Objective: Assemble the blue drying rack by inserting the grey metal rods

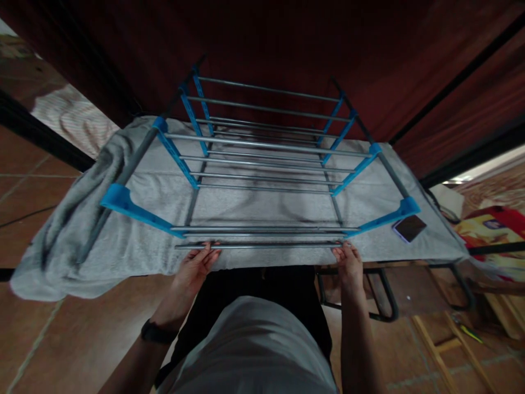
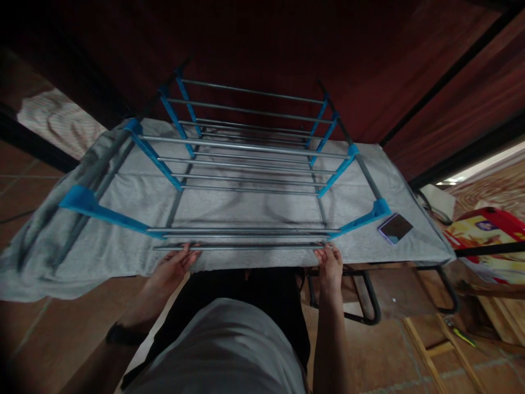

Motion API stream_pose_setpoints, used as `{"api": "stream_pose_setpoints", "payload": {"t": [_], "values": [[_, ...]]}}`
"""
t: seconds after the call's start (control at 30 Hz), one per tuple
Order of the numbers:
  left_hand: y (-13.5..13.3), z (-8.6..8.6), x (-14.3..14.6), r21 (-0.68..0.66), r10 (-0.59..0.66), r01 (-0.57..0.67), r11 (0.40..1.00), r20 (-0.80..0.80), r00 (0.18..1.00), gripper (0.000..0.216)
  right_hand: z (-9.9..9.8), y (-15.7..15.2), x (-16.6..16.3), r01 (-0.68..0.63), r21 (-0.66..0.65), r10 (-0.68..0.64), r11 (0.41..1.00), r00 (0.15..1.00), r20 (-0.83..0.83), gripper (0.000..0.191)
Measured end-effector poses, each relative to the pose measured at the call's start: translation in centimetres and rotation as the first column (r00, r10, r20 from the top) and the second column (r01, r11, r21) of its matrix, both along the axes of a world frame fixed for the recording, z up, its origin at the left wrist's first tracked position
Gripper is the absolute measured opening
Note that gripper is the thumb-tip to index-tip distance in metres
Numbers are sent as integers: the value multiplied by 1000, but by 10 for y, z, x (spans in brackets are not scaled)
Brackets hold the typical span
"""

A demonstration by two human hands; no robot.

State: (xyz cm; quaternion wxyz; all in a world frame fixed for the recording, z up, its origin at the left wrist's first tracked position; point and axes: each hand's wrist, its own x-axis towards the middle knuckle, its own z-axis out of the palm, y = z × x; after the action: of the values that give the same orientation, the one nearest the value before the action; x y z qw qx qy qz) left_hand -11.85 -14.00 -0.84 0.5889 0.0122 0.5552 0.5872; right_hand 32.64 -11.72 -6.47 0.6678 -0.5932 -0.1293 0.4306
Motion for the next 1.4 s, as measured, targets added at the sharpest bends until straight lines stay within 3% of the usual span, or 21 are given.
{"api": "stream_pose_setpoints", "payload": {"t": [0.6, 1.4], "values": [[0, -11, 15, 29, -88, 90, 995, -66, 994, 12, 4, 1, -6, 9, -16, -9, 1000, 1000, 0, 38], [2, -12, 50, 31, -208, 207, 978, 41, 977, 15, -5, 2, -1, -12, -23, 12, 1000, 1000, 20, 48]]}}
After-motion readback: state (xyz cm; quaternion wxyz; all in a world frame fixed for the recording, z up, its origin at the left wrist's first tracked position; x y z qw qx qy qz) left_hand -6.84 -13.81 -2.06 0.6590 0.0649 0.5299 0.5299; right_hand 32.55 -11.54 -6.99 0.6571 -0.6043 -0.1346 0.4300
